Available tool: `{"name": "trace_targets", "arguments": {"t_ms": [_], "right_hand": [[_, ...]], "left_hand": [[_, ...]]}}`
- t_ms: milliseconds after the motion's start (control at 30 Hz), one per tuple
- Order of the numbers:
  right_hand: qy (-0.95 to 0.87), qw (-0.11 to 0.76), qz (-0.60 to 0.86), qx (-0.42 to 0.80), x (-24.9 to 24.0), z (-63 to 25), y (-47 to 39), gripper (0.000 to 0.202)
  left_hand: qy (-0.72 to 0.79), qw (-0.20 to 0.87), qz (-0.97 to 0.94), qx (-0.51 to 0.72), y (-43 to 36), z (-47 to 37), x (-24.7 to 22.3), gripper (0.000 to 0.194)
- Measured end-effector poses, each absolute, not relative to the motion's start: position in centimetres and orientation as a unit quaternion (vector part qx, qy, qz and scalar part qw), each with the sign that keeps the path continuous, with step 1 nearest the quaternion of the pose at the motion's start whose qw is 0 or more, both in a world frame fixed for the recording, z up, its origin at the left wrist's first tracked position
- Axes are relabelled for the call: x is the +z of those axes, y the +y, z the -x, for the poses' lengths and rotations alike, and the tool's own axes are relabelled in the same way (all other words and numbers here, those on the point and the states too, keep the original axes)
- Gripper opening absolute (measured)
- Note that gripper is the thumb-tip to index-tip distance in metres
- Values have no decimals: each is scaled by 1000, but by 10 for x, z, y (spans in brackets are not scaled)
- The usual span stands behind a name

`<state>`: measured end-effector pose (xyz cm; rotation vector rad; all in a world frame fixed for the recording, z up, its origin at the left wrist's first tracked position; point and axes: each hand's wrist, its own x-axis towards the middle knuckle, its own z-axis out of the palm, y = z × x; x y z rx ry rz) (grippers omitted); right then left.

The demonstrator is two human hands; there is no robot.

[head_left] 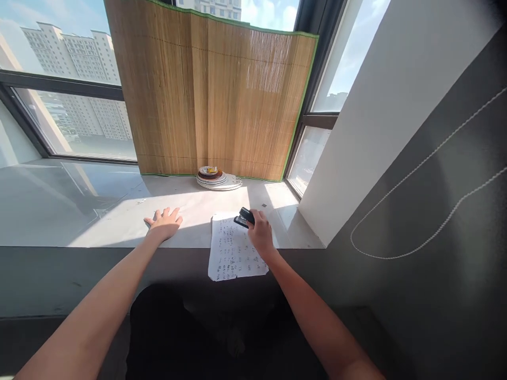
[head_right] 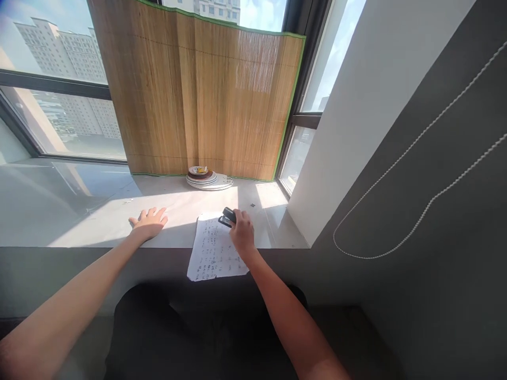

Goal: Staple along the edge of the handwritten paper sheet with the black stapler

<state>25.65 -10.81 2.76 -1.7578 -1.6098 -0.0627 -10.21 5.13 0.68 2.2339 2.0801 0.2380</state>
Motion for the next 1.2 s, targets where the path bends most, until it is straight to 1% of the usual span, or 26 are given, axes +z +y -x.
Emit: {"name": "trace_targets", "arguments": {"t_ms": [133,200,333,433,567,667,733,800,900,1000,1067,1200], "right_hand": [[-639,337,690,35,27,-219,-105,27],[-640,331,693,39,23,-223,-105,28],[-617,342,709,19,11,-265,-114,37],[-587,351,730,3,6,-298,-118,39],[-590,354,726,20,11,-329,-112,34],[-579,396,713,-1,22,-352,-96,28],[-568,429,702,-19,30,-366,-80,32],[-577,428,695,-13,35,-375,-62,30],[-630,389,673,13,32,-376,-34,26],[-680,315,661,17,23,-372,-15,32],[-688,277,671,17,17,-371,-9,32],[-683,245,688,27,10,-361,-2,20]], "left_hand": [[678,33,-731,73,51,103,6,63],[679,35,-730,66,51,102,7,64],[682,39,-727,71,49,100,8,65],[681,45,-728,71,48,101,9,64],[678,58,-730,61,46,100,12,63],[681,51,-728,64,47,99,12,63],[681,46,-728,67,48,99,11,65],[681,48,-727,67,49,99,11,68],[682,56,-726,61,50,101,9,71],[679,50,-730,62,51,102,6,72],[678,45,-730,73,51,102,4,72],[676,54,-729,93,49,100,5,73]]}}
